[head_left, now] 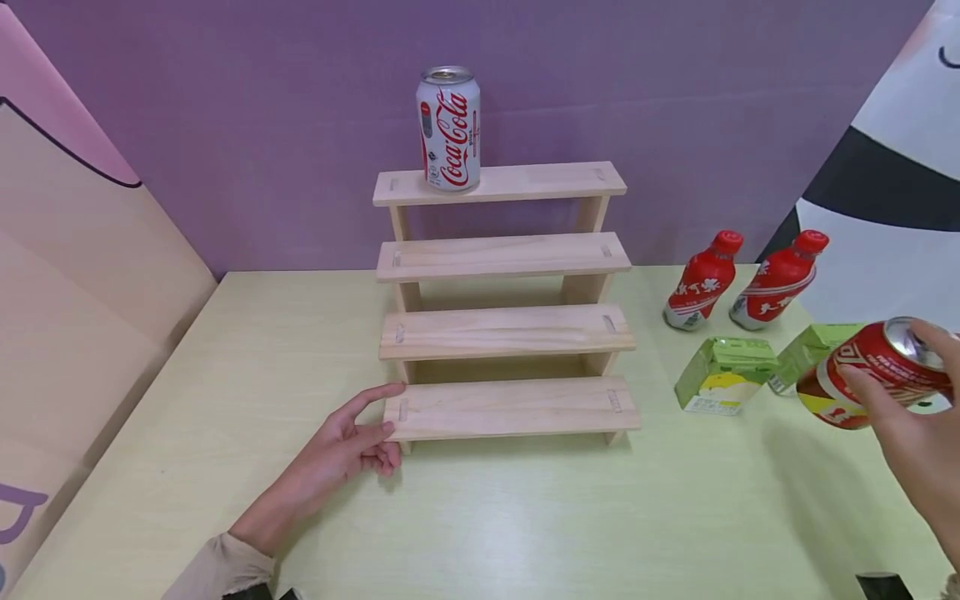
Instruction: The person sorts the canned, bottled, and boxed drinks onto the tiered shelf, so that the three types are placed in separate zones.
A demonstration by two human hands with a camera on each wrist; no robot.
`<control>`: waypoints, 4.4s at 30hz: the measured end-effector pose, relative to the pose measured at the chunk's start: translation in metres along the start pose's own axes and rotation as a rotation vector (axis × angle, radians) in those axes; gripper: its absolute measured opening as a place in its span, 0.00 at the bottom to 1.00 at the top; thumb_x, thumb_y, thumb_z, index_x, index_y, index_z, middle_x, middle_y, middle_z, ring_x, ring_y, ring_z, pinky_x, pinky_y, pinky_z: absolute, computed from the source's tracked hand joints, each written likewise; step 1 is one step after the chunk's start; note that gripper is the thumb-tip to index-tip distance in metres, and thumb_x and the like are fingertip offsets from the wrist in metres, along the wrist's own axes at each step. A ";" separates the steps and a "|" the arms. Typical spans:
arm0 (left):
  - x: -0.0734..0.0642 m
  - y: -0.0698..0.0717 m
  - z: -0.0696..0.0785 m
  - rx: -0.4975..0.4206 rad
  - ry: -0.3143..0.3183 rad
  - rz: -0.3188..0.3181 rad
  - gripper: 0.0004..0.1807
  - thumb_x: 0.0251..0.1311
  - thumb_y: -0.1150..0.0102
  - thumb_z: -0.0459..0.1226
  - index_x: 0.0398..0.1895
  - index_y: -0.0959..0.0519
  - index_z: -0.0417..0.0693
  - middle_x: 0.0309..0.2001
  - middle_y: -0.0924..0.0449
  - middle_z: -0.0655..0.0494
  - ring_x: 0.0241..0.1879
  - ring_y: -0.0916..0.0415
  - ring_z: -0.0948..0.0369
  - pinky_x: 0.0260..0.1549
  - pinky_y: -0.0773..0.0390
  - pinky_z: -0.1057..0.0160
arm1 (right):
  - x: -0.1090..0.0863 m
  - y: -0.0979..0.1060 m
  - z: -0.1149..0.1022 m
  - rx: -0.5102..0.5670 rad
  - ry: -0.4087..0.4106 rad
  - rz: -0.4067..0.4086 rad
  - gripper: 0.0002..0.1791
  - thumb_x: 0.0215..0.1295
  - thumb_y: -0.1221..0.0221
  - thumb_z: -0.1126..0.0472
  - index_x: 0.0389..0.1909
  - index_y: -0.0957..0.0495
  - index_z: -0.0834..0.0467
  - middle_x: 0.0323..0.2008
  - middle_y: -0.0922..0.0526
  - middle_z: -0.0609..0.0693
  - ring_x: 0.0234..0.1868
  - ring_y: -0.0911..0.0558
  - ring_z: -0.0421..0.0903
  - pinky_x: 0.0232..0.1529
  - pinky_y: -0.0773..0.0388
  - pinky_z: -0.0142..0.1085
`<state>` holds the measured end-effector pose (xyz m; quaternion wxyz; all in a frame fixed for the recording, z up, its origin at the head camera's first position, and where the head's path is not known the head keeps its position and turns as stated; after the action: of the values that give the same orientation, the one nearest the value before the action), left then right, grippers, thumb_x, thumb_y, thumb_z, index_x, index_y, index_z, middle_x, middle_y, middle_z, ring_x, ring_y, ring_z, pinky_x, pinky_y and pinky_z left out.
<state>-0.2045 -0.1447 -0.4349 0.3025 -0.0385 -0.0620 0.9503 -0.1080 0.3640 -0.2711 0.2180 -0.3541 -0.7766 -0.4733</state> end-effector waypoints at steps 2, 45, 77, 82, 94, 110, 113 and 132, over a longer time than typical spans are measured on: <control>-0.001 0.000 0.000 -0.001 0.002 -0.001 0.31 0.75 0.51 0.36 0.77 0.46 0.50 0.30 0.17 0.44 0.31 0.22 0.56 0.36 0.19 0.62 | 0.002 0.001 -0.003 -0.001 0.006 0.003 0.33 0.67 0.38 0.66 0.72 0.34 0.54 0.69 0.31 0.58 0.70 0.36 0.35 0.57 0.48 0.12; 0.001 0.002 -0.007 -0.050 -0.036 0.003 0.30 0.76 0.52 0.35 0.78 0.46 0.53 0.30 0.16 0.46 0.31 0.21 0.57 0.35 0.18 0.64 | 0.056 -0.009 -0.105 0.091 0.205 -0.093 0.33 0.63 0.36 0.71 0.70 0.32 0.61 0.68 0.32 0.61 0.71 0.37 0.46 0.54 0.47 0.10; 0.002 0.002 -0.006 -0.044 -0.024 0.001 0.31 0.76 0.52 0.35 0.78 0.46 0.52 0.31 0.16 0.46 0.32 0.21 0.57 0.37 0.18 0.62 | 0.120 -0.051 -0.170 0.342 0.378 -0.078 0.28 0.60 0.30 0.63 0.63 0.22 0.55 0.58 0.20 0.51 0.56 0.23 0.38 0.57 0.27 0.25; 0.002 0.003 -0.006 -0.037 -0.012 0.015 0.31 0.76 0.51 0.36 0.78 0.46 0.53 0.30 0.17 0.46 0.32 0.22 0.56 0.36 0.18 0.63 | 0.133 -0.067 -0.179 0.397 0.348 -0.101 0.28 0.61 0.31 0.62 0.63 0.22 0.54 0.59 0.20 0.51 0.58 0.23 0.41 0.57 0.26 0.26; 0.000 0.004 -0.003 -0.020 -0.016 0.016 0.30 0.75 0.51 0.35 0.77 0.44 0.53 0.30 0.17 0.45 0.31 0.22 0.56 0.36 0.19 0.62 | 0.162 -0.097 -0.203 0.371 0.303 -0.109 0.27 0.63 0.33 0.53 0.64 0.22 0.52 0.60 0.20 0.49 0.57 0.22 0.43 0.57 0.26 0.26; 0.004 -0.003 -0.005 -0.011 -0.012 0.000 0.30 0.75 0.50 0.36 0.77 0.44 0.54 0.30 0.17 0.42 0.31 0.21 0.56 0.35 0.19 0.62 | 0.185 -0.139 -0.223 0.392 0.198 -0.203 0.28 0.64 0.33 0.49 0.65 0.24 0.50 0.62 0.22 0.49 0.61 0.24 0.42 0.60 0.26 0.32; 0.006 -0.005 -0.006 -0.013 -0.008 -0.005 0.30 0.75 0.50 0.36 0.77 0.43 0.55 0.30 0.17 0.42 0.31 0.21 0.56 0.35 0.19 0.62 | 0.189 -0.146 -0.222 0.407 0.187 -0.197 0.28 0.63 0.33 0.50 0.64 0.23 0.51 0.61 0.22 0.48 0.60 0.23 0.42 0.60 0.26 0.32; 0.001 0.002 -0.002 0.004 0.003 0.026 0.30 0.75 0.50 0.37 0.77 0.44 0.54 0.31 0.17 0.43 0.31 0.21 0.56 0.36 0.19 0.61 | 0.190 -0.173 -0.229 0.438 0.264 -0.292 0.32 0.67 0.37 0.51 0.71 0.34 0.46 0.66 0.28 0.45 0.63 0.28 0.40 0.64 0.30 0.33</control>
<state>-0.2061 -0.1460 -0.4369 0.2901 -0.0401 -0.0592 0.9543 -0.3622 0.1736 -0.1385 0.3181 -0.1183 -0.8679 -0.3628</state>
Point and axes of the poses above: each hand's wrist, its own x-axis towards the middle knuckle, its own y-axis out of the back of the hand, z = x × y, the point moved 8 cm from there along x, towards the middle knuckle
